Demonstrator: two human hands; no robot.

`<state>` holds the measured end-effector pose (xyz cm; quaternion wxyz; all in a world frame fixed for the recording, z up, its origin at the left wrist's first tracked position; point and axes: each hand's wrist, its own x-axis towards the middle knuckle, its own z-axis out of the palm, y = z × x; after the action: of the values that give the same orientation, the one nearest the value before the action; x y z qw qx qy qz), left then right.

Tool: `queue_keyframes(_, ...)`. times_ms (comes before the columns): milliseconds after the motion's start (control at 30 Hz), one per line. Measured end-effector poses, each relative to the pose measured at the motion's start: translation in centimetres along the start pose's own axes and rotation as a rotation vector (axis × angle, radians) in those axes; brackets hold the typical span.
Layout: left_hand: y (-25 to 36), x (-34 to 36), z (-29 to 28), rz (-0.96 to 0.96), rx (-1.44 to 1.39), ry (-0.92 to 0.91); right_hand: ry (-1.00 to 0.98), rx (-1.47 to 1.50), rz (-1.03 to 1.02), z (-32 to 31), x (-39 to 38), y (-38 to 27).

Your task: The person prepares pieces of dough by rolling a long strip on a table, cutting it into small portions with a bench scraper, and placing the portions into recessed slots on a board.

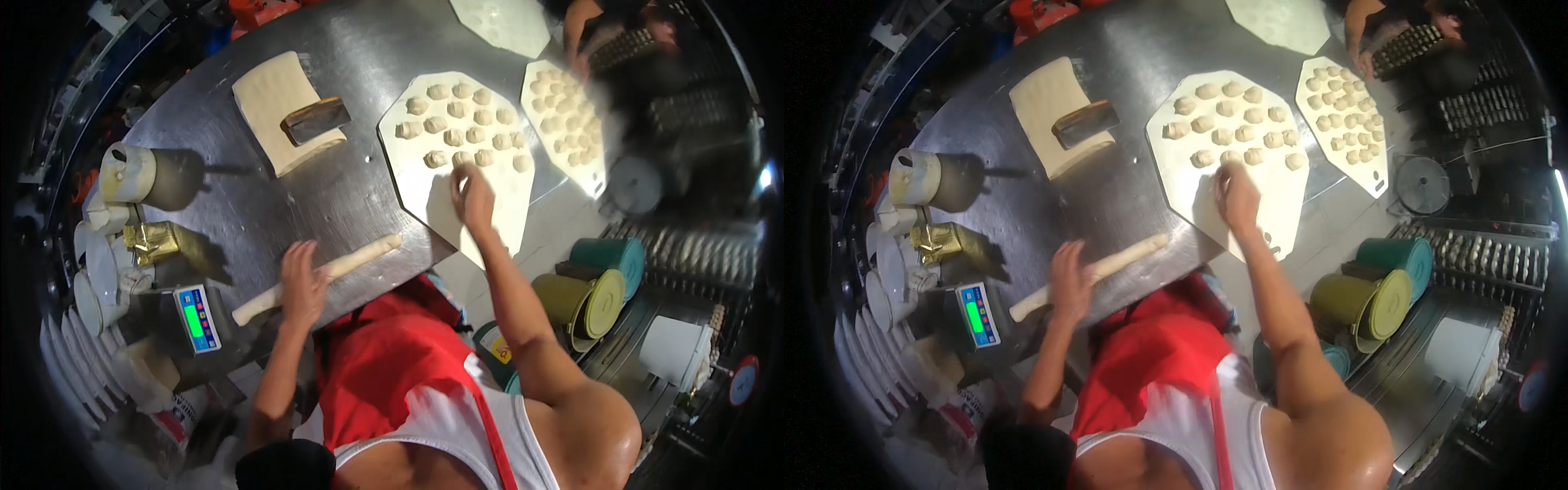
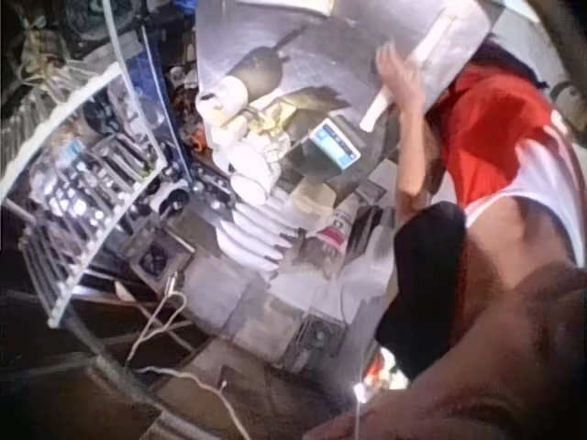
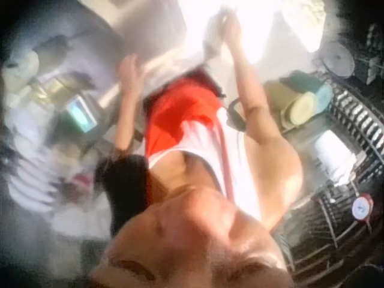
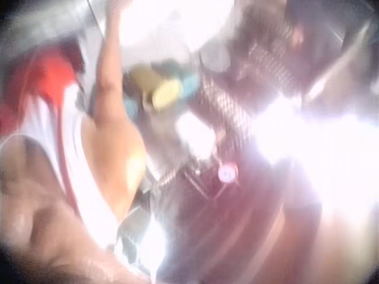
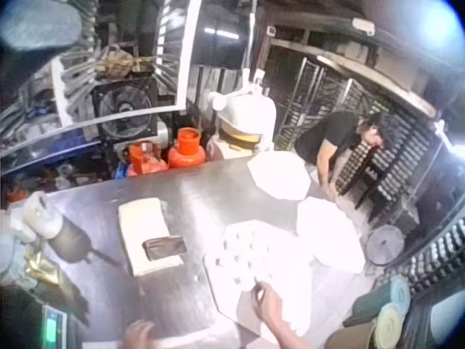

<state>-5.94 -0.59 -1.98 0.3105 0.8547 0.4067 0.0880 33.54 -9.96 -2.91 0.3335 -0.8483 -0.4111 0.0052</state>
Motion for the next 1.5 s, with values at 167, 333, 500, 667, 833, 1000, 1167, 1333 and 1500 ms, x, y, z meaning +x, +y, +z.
queue_keyframes(167,9.4,3.6,7.9,0.027,0.139,-0.168,-0.178,0.053,-0.172,2.2,5.3,1.4)
queue_keyframes(333,7.2,5.4,8.4,-0.155,0.065,-0.193,-0.276,0.13,-0.096,2.0,8.3,1.0)
queue_keyframes(500,6.2,5.4,4.1,-0.375,-0.492,-0.23,-0.463,0.347,0.003,1.2,1.7,-3.3)
queue_keyframes(667,7.8,4.0,0.6,-0.167,-0.585,-0.134,-0.764,0.679,-0.017,1.6,-5.3,-12.3)
queue_keyframes(833,4.6,3.3,-3.3,-0.123,-0.452,-0.421,-0.769,1.047,0.219,-2.5,-5.2,-17.5)
queue_keyframes(1000,8.3,5.4,-6.7,0.201,-0.128,-0.339,-0.573,0.331,-0.075,-3.3,-5.9,-19.9)
queue_keyframes(1167,14.7,8.1,-6.3,0.214,0.011,-0.324,-0.394,0.458,0.21,-5.3,-3.3,-19.2)
queue_keyframes(1333,3.0,12.1,3.0,0.266,0.284,-0.371,-0.601,0.544,-0.245,-2.5,-10.0,-24.9)
queue_keyframes(1500,5.4,10.3,2.8,-0.176,-0.087,-0.378,-0.442,0.285,0.024,0.5,-2.5,-11.1)
